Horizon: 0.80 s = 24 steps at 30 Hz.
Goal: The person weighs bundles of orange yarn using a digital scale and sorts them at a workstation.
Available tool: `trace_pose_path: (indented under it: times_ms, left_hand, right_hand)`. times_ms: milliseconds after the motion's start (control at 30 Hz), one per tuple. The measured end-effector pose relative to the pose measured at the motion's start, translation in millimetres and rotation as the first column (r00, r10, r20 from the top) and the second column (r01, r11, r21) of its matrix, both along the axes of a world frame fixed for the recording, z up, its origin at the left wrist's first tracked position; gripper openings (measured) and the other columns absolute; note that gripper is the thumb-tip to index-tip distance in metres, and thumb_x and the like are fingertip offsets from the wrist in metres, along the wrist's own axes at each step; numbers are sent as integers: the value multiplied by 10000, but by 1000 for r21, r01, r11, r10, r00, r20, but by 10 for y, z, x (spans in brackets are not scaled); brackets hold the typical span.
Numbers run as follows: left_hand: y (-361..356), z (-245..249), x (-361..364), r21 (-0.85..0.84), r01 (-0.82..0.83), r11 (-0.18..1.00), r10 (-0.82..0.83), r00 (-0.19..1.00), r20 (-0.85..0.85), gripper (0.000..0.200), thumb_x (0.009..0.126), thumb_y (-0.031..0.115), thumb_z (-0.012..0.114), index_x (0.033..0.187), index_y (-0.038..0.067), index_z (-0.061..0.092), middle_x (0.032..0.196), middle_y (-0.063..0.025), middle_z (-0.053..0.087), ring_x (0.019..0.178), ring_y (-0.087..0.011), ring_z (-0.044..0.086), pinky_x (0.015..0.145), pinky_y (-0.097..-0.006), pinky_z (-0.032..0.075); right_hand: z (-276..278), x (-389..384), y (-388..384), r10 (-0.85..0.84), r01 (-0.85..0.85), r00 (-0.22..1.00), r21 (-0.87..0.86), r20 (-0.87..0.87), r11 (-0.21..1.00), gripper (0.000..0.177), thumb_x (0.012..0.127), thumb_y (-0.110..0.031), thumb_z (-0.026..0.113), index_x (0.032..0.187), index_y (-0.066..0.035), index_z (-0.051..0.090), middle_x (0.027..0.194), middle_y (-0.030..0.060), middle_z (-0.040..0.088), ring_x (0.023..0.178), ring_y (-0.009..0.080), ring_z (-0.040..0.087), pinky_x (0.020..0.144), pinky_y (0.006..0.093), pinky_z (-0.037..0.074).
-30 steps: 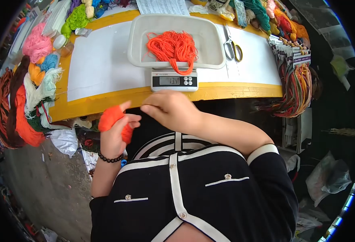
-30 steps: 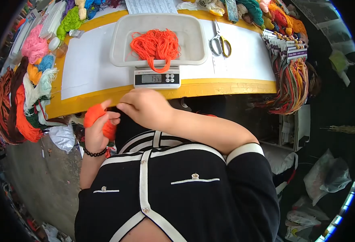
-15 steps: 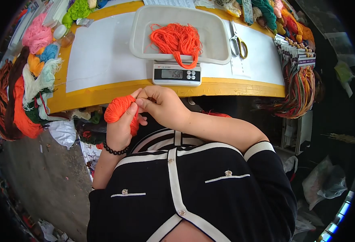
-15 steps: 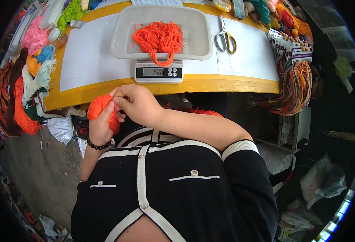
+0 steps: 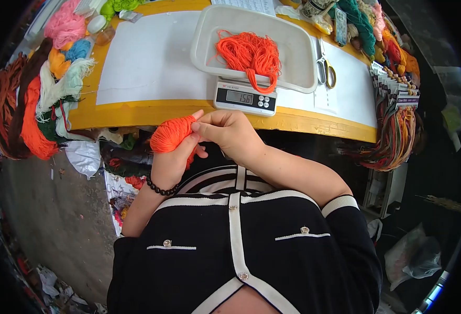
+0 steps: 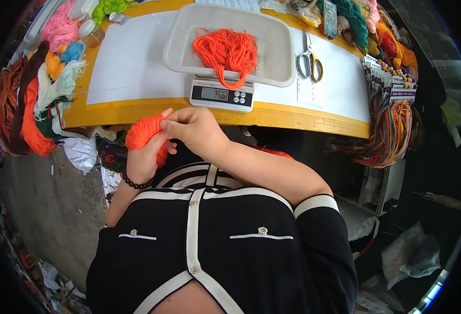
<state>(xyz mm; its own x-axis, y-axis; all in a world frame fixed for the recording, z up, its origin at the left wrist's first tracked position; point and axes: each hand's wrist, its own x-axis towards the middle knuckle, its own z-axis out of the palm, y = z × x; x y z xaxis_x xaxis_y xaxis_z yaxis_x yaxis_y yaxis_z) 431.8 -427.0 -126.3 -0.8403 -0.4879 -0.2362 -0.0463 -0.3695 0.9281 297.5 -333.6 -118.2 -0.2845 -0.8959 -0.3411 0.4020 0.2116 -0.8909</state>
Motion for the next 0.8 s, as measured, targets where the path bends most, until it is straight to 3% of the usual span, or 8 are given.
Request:
trace_pose_path:
  times_ms: [200, 300, 367, 400, 433, 500, 700, 800]
  left_hand:
    - [66, -3, 14, 68, -102, 992, 110, 986, -124, 337, 923, 40, 435, 1243, -50, 493, 1073, -121, 619, 972, -180, 596, 774, -286, 514]
    - [-113, -201, 216, 433, -5, 901, 208, 882, -423, 316, 874, 48, 465, 1171, -41, 525, 1127, -167, 592, 1130, -324, 543, 1027, -450, 369]
    - [-355, -207, 462, 678, 149, 719, 344, 771, -535, 224, 918, 134, 462, 1075, 8, 559, 860, -48, 614, 763, -174, 588, 1023, -438, 355]
    - [-597, -371, 673, 731, 180, 659, 409, 730, -549, 201, 933, 177, 471, 1044, 45, 574, 797, -3, 595, 607, -91, 489, 991, -415, 367]
    - [-742, -328, 818, 771, 185, 609, 472, 697, -540, 173, 937, 179, 484, 998, 53, 584, 799, -9, 615, 599, -76, 512, 839, -336, 455]
    - [-1206, -713, 1395, 907, 117, 405, 689, 613, -387, 178, 949, 155, 470, 945, 12, 575, 917, -62, 666, 634, -91, 562, 543, -188, 439]
    - [-1851, -2066, 3058, 635, -733, 244, 915, 391, 100, 168, 912, 167, 541, 998, 47, 621, 873, -68, 655, 568, -74, 523, 564, -211, 467]
    - [-1906, -2388, 3614, 727, -686, 10, 953, 226, 201, 182, 906, 160, 546, 1030, 58, 631, 915, -47, 654, 617, -71, 539, 621, -224, 484]
  right_hand:
    - [-21, 34, 31, -60, 87, 973, -118, 221, 989, 140, 913, -126, 567, 952, -2, 618, 846, 55, 626, 782, 138, 589, 719, 251, 480]
    - [236, -55, 81, -94, 165, 925, -165, 369, 972, 125, 919, -122, 543, 959, -17, 598, 816, 53, 609, 785, 150, 584, 770, 280, 484]
    - [557, -255, 285, 83, 39, 878, -242, 471, 969, 98, 913, -105, 522, 962, -35, 571, 758, 37, 565, 803, 149, 592, 805, 315, 495]
    - [832, -335, 436, 104, -19, 915, -216, 390, 976, 93, 902, -114, 539, 929, -33, 577, 732, 31, 536, 785, 162, 609, 748, 304, 516]
    - [1236, -430, 607, 84, -79, 995, -81, 62, 994, 90, 889, -110, 549, 904, -28, 583, 741, 39, 537, 669, 151, 592, 660, 279, 528]
    - [1832, -627, 955, -99, 9, 856, -177, -508, 984, 138, 858, -159, 591, 876, -22, 583, 731, 34, 533, 572, 122, 542, 559, 226, 480]
    - [3569, -1846, 1610, -684, 247, 464, -660, -562, 710, 146, 788, -203, 643, 728, -108, 551, 589, -48, 457, 444, 65, 409, 432, 192, 342]
    - [4013, -2116, 1570, -813, 355, 341, -736, -472, 576, 183, 752, -226, 670, 654, -151, 535, 518, -89, 419, 379, 37, 343, 368, 175, 274]
